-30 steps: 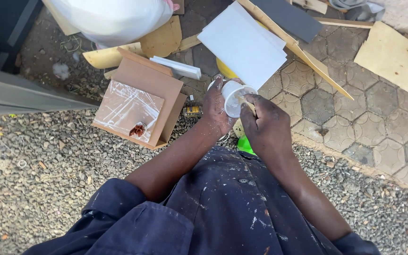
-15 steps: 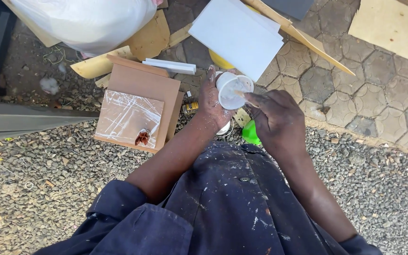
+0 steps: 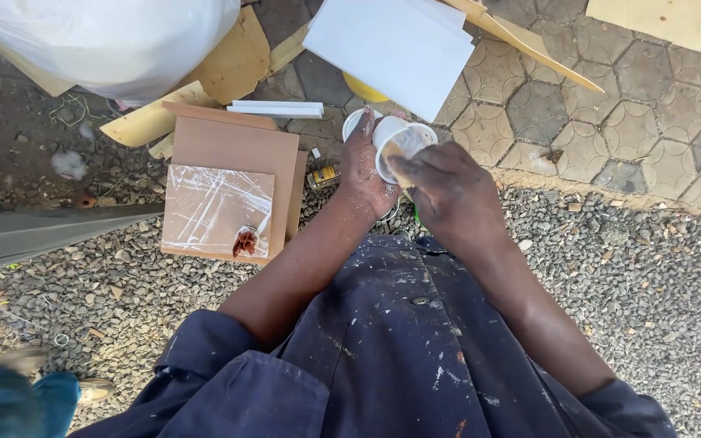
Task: The person pours a white liquid from a large bucket into a small plastic cup. They then use a wooden stick to stir the contents of the cup thoroughly. The person adds more liquid from the bucket to the cup and continues to mix the substance.
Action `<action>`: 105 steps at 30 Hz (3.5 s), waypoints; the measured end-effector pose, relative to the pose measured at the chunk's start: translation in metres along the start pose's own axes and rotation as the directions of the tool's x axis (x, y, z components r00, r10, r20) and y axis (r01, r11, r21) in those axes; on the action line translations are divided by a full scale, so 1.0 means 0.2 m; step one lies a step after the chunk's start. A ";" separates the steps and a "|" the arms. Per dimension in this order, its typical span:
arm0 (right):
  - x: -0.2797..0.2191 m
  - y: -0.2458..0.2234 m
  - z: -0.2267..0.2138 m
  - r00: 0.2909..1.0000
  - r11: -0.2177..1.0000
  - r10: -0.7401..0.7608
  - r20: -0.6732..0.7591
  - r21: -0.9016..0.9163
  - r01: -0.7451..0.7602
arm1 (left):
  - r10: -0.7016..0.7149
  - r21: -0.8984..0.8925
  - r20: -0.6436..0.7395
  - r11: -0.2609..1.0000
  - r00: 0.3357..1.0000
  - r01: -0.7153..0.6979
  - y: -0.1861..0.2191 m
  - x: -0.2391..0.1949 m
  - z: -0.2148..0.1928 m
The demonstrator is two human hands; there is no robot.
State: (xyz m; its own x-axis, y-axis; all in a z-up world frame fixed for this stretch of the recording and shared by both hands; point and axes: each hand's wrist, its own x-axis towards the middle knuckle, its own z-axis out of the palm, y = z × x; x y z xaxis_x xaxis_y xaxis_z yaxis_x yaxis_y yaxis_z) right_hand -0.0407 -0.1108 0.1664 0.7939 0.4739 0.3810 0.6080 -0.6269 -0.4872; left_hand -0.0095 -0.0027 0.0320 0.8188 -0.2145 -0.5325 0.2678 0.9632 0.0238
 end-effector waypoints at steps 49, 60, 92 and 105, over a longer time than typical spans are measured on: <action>-0.78 0.94 0.57 0.362 0.289 0.751 0.552 0.218 -0.932 | 0.343 0.896 -0.382 0.363 0.858 0.254 -0.41 0.05 -0.71; -1.37 1.88 1.78 0.147 0.151 0.825 0.546 0.038 -0.988 | 0.394 0.806 -0.539 0.497 0.744 0.321 -0.42 0.64 -1.63; -1.33 3.13 3.52 0.224 -0.541 0.697 0.681 0.705 -0.459 | 0.591 0.632 -0.503 0.749 0.630 -0.198 0.13 1.52 -2.32; -1.04 2.08 2.17 0.231 0.058 0.905 0.356 0.436 -0.898 | 0.687 0.671 -0.537 0.699 0.489 -0.246 -0.02 1.46 -2.45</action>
State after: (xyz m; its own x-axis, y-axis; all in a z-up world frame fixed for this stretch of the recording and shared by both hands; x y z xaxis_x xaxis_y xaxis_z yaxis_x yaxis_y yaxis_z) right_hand 0.0513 -0.2013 -0.4562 0.7368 -0.2380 -0.6328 -0.6744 -0.1917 -0.7130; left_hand -0.0210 0.0102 -0.5384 0.3119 0.6442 -0.6984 0.3266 0.6176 0.7155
